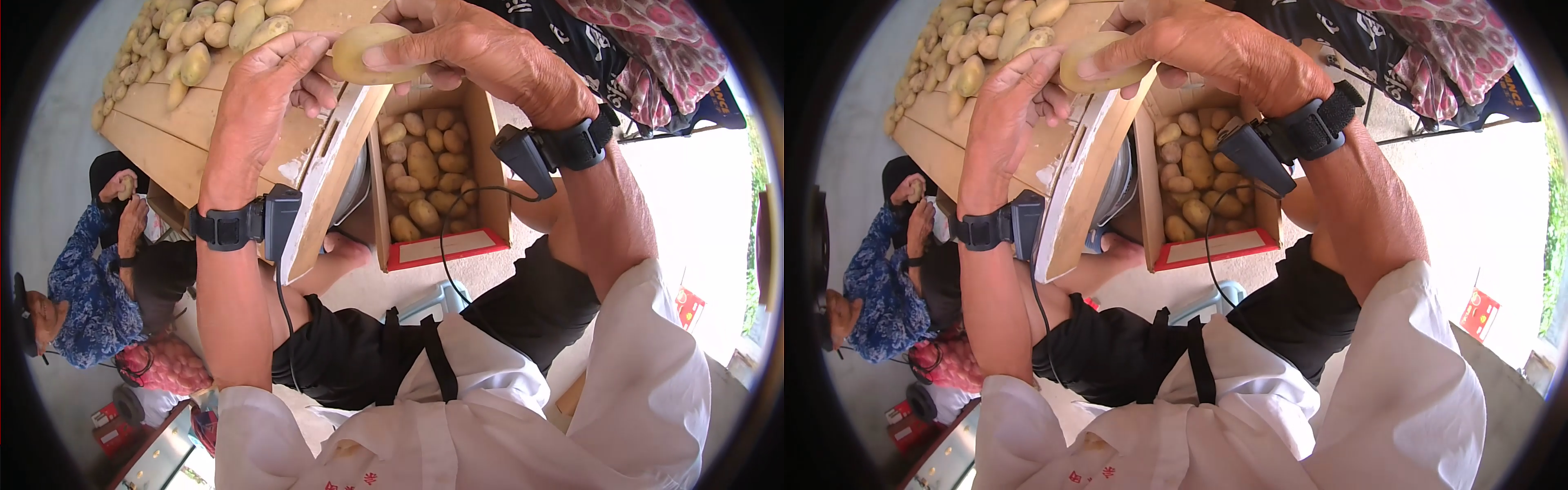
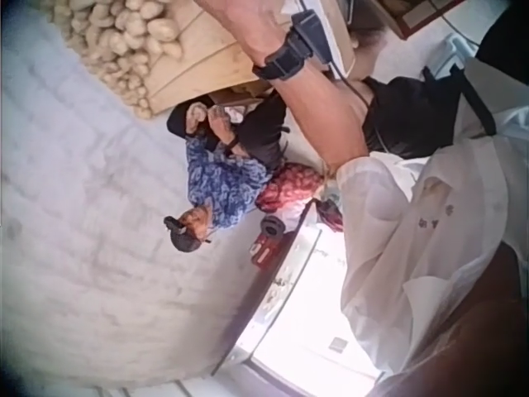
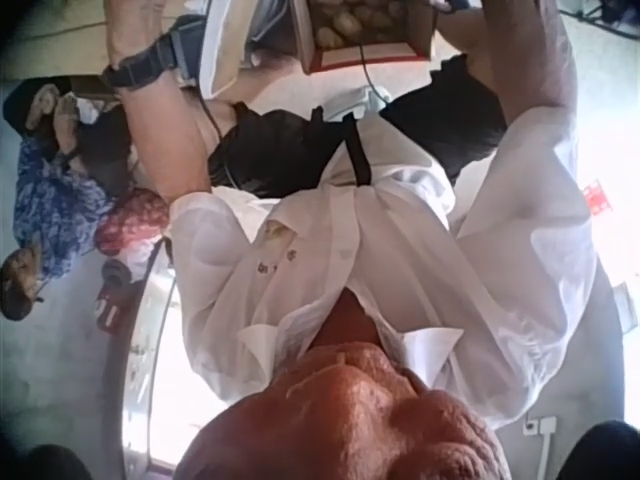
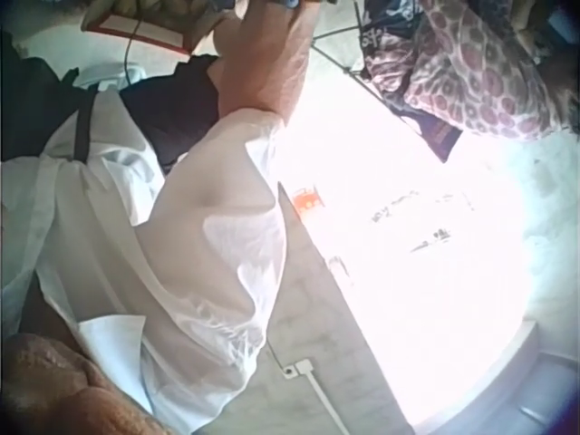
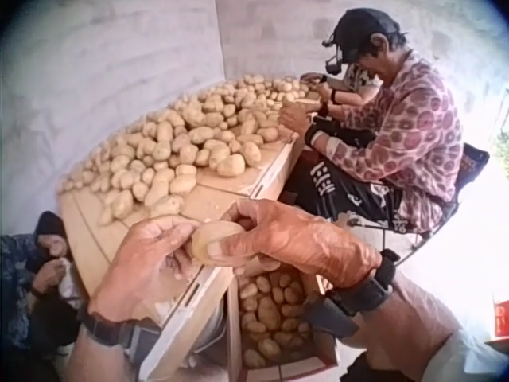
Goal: Sort potatoes from a large pile on a table into boxes, inspecting each for quality.
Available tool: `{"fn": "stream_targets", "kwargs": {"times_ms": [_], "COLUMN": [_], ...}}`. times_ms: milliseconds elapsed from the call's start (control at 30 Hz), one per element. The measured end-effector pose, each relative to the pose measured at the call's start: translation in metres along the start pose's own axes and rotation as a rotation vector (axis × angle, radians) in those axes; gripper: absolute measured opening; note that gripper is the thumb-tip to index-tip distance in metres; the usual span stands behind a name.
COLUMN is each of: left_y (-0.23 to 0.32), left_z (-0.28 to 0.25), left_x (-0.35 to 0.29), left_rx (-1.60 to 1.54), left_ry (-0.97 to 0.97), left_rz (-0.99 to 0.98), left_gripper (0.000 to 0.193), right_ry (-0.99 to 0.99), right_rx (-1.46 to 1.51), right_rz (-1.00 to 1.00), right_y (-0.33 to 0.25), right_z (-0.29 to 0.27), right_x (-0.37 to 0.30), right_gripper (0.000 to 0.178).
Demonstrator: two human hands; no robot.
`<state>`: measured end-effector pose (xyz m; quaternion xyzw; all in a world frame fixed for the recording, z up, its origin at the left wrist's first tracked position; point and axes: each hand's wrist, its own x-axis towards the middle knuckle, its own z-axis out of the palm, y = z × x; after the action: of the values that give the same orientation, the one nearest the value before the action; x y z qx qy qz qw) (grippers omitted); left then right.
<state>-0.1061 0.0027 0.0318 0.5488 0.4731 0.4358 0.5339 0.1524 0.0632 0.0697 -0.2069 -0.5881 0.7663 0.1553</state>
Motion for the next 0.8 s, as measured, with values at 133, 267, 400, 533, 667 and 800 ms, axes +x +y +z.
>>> {"fn": "stream_targets", "kwargs": {"times_ms": [133, 267, 400, 533, 667, 800], "left_y": [-0.006, -0.002, -0.001, -0.002, -0.004, -0.007], "left_z": [-0.017, -0.007, -0.008, -0.014, -0.023, -0.024], "left_x": [0.002, 0.004, 0.002, 0.006, 0.008, 0.009], "left_rx": [0.094, 0.026, -0.021, -0.006, -0.001, -0.015], "left_ry": [0.053, 0.122, 0.072, 0.053, 0.028, 0.028], "left_rz": [-0.039, -0.047, 0.005, 0.028, 0.029, 0.038], "left_gripper": [0.039, 0.037, 0.036, 0.040, 0.039, 0.039], "right_ry": [0.575, 0.269, 0.251, 0.200, 0.163, 0.173], "right_rx": [-0.175, -0.232, -0.426, -0.620, -0.906, -0.945], "right_rz": [0.396, 0.106, 0.127, 0.174, 0.105, 0.120], "right_y": [-0.046, 0.009, 0.017, 0.025, 0.034, 0.045], "right_z": [0.058, -0.002, -0.012, -0.023, -0.022, -0.010], "right_x": [0.016, 0.004, 0.005, 0.005, 0.007, 0.002], "right_gripper": [0.061, 0.056, 0.049, 0.048, 0.047, 0.053]}}
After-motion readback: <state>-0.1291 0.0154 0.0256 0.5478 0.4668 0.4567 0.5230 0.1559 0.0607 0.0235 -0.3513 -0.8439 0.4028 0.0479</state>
